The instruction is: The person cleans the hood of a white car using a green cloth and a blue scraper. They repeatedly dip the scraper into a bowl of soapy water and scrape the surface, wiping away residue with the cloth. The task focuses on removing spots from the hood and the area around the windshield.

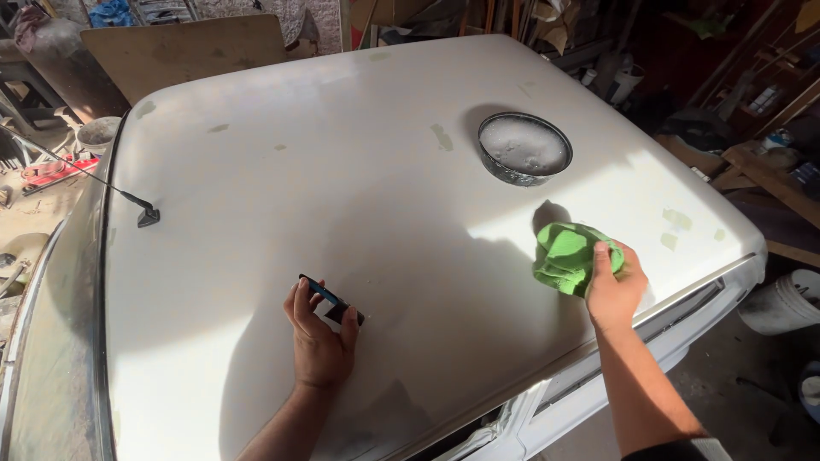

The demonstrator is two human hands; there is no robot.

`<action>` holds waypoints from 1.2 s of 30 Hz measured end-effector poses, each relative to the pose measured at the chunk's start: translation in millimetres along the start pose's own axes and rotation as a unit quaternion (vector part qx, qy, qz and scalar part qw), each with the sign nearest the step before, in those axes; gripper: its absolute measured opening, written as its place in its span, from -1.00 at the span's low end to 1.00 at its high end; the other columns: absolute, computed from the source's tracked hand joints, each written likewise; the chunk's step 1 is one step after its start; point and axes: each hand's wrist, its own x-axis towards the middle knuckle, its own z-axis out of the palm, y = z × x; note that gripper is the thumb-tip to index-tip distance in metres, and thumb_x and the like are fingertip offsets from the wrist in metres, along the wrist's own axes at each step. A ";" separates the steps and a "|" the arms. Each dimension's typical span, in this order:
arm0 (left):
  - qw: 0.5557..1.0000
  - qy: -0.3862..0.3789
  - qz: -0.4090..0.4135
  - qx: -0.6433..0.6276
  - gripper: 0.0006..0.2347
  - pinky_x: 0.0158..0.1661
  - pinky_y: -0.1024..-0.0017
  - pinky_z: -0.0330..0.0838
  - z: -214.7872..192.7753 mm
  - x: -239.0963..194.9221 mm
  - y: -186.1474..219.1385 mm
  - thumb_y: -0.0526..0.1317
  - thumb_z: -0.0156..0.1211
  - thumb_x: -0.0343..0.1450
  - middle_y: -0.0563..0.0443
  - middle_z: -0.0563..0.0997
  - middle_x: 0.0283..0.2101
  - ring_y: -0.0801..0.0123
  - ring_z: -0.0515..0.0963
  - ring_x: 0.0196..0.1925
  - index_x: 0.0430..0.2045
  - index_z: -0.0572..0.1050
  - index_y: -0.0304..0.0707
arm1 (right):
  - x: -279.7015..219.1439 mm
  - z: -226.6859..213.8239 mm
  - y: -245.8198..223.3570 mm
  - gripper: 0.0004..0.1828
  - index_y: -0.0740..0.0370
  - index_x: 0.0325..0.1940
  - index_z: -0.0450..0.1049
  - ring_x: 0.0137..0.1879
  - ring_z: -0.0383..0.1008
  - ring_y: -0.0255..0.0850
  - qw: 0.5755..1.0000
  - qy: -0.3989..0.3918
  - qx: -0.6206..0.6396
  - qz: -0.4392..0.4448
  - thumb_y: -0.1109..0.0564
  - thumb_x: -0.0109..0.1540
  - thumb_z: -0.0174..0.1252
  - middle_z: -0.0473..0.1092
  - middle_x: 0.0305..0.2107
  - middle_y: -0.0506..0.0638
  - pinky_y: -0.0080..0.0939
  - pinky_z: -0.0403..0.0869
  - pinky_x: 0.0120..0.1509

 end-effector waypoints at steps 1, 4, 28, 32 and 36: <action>1.000 0.002 0.001 -0.001 -0.27 0.20 0.07 0.46 0.8 1.2 0.8 -0.36 0.27 0.40 -0.41 0.09 0.33 -0.14 0.41 0.29 0.36 -0.14 -0.39 | -9.5 3.7 -18.2 -0.61 0.27 0.19 0.48 -0.03 0.47 -0.26 1.000 0.000 0.001 -0.002 -0.08 0.46 0.13 0.52 -0.15 0.05 -0.23 0.47 0.14; 1.000 0.008 0.000 0.008 -0.27 0.19 0.07 0.46 0.1 1.0 0.5 -0.35 0.28 0.39 -0.42 0.09 0.33 -0.15 0.41 0.29 0.36 -0.13 -0.38 | -32.0 17.8 -42.4 -0.51 0.24 0.24 0.48 0.03 0.50 -0.14 0.998 0.002 -0.046 0.032 -0.12 0.36 0.19 0.53 -0.09 0.12 -0.14 0.47 0.19; 1.000 0.011 -0.016 0.008 -0.28 0.22 0.07 0.42 1.1 -4.7 -6.0 -0.37 0.25 0.39 -0.41 0.10 0.34 -0.10 0.38 0.31 0.37 -0.13 -0.37 | -32.4 151.0 -50.1 -0.37 -0.07 0.52 0.20 0.62 -0.10 -0.10 0.804 -0.452 -0.276 -0.269 -0.14 0.35 -0.03 0.03 0.50 -0.03 0.02 -0.19 0.64; 1.000 0.001 -0.008 0.016 -0.27 0.21 0.06 0.42 1.1 -4.0 -5.7 -0.36 0.25 0.39 -0.41 0.09 0.34 -0.11 0.38 0.31 0.37 -0.14 -0.37 | 68.5 200.6 17.9 -0.31 0.01 0.57 0.03 0.63 -0.19 -0.11 0.832 -0.364 -0.370 -0.196 -0.20 0.37 -0.17 -0.06 0.53 -0.06 -0.03 -0.25 0.64; 1.000 0.008 -0.010 0.006 -0.27 0.21 0.06 0.43 2.8 -7.0 -7.5 -0.37 0.25 0.39 -0.42 0.10 0.34 -0.12 0.39 0.31 0.38 -0.14 -0.36 | 101.2 294.8 8.2 -0.25 0.04 0.62 -0.10 0.65 -0.22 -0.12 0.814 -0.382 -0.401 -0.175 -0.25 0.40 -0.24 -0.12 0.55 0.00 -0.06 -0.28 0.65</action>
